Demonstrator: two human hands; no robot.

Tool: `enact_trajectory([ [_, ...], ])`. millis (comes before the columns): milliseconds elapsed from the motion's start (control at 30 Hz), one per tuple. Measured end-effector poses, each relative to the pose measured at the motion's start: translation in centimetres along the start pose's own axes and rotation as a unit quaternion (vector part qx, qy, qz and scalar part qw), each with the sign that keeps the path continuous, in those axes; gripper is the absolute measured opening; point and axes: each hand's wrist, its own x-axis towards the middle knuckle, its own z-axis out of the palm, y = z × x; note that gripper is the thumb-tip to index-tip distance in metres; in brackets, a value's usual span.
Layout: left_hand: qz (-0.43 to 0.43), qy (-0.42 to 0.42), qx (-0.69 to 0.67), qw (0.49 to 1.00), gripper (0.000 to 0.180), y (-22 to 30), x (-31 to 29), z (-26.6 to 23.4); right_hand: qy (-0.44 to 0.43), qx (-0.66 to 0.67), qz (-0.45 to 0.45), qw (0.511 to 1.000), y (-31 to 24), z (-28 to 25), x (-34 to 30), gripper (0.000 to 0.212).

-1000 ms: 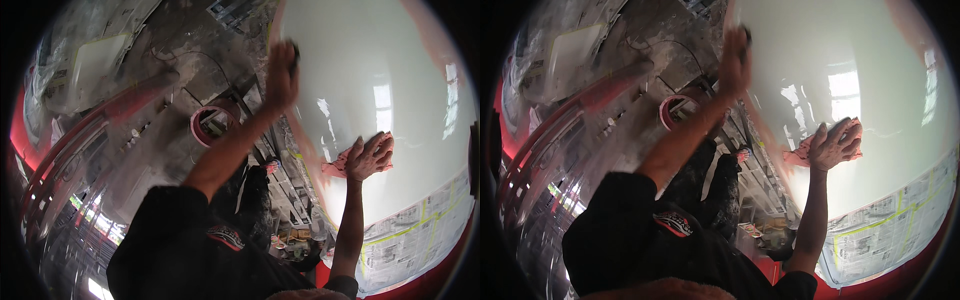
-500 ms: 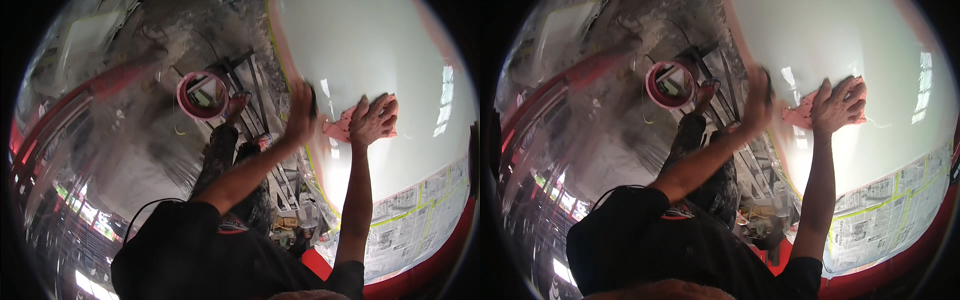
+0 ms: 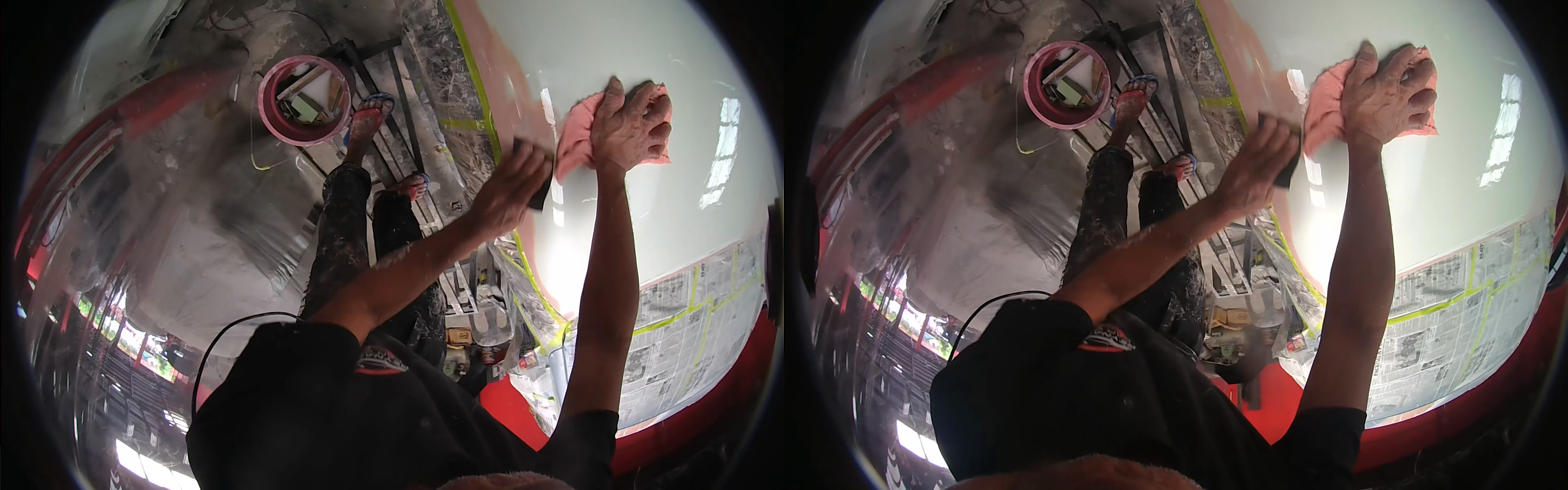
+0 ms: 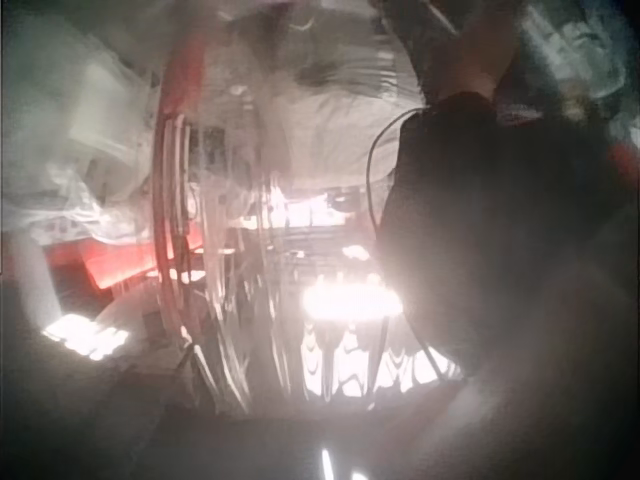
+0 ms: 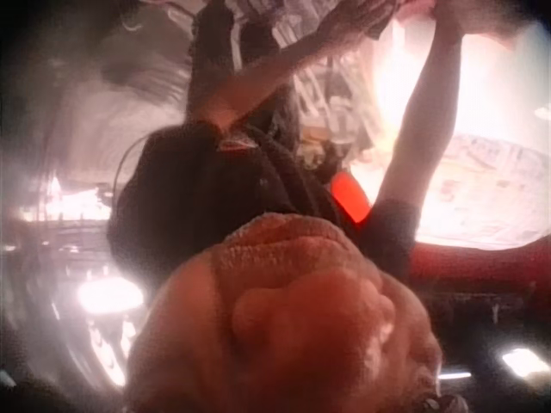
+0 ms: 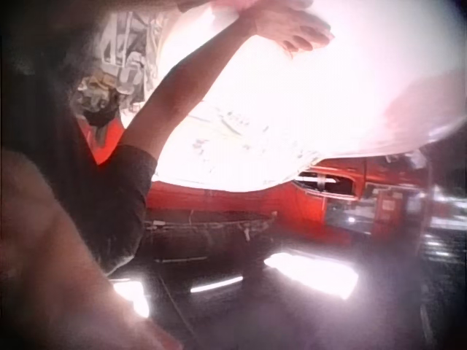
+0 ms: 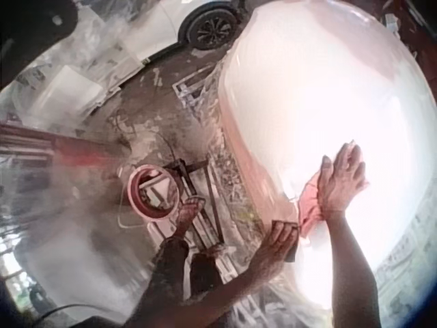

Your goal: The person uses a sponge and a pink cloth to repeatedly rub and wipe the surface of a white car hood. The hood is partially covered with newspaper and masking tape. The person alternates between scrubbing with the sponge and wiping with the cloth.

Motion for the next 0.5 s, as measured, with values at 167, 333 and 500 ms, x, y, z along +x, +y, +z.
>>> enact_trajectory([
  [167,0.131,0.1,0.147,0.975,0.055,-5.2,9.2,-5.2,0.001,-0.004,-0.001,1.0,0.1,-0.1,0.0,0.074],
  [333,0.058,0.198,0.199,0.958,0.048,-4.9,13.6,-6.3,0.036,0.021,-0.01,0.999,0.9,1.4,0.0,0.073],
  [500,0.047,0.051,0.059,0.996,0.057,-1.1,-3.7,2.9,0.032,0.022,-0.106,0.994,3.0,0.5,-1.1,0.061],
])
